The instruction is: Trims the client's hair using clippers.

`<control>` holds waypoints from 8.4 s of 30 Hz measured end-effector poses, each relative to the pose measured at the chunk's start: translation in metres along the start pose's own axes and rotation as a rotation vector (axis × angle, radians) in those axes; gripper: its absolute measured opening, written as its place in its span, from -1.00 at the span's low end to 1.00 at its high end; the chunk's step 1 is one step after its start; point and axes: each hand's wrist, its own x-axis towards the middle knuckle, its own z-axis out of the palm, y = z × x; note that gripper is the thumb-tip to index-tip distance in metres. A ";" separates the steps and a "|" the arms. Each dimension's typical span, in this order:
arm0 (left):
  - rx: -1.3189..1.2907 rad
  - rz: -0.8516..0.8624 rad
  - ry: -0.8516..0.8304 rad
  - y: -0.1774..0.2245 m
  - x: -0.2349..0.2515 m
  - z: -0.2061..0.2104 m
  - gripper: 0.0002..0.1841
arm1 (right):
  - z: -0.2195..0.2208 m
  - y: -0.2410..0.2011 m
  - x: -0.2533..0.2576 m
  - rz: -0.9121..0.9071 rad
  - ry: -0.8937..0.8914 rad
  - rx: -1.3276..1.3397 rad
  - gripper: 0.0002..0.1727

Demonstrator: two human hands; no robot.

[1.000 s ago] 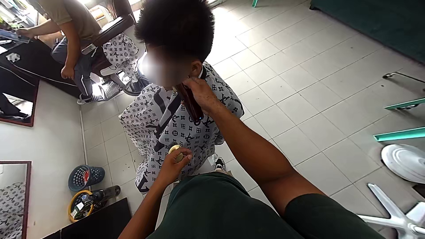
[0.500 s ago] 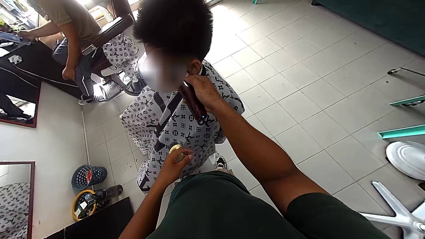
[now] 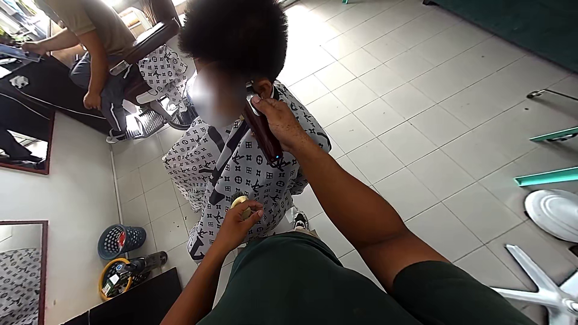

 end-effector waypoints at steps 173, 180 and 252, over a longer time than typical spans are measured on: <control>-0.431 0.088 0.071 0.047 0.026 -0.006 -0.89 | -0.061 0.008 -0.084 0.014 0.016 -0.171 -0.28; -0.470 -0.107 0.374 -0.008 -0.021 0.006 -0.84 | -0.004 -0.003 -0.021 0.121 -0.054 0.010 -0.56; -0.293 -0.058 0.356 -0.001 0.002 0.022 -0.57 | -0.036 0.000 -0.014 -0.040 -0.213 -0.050 -0.57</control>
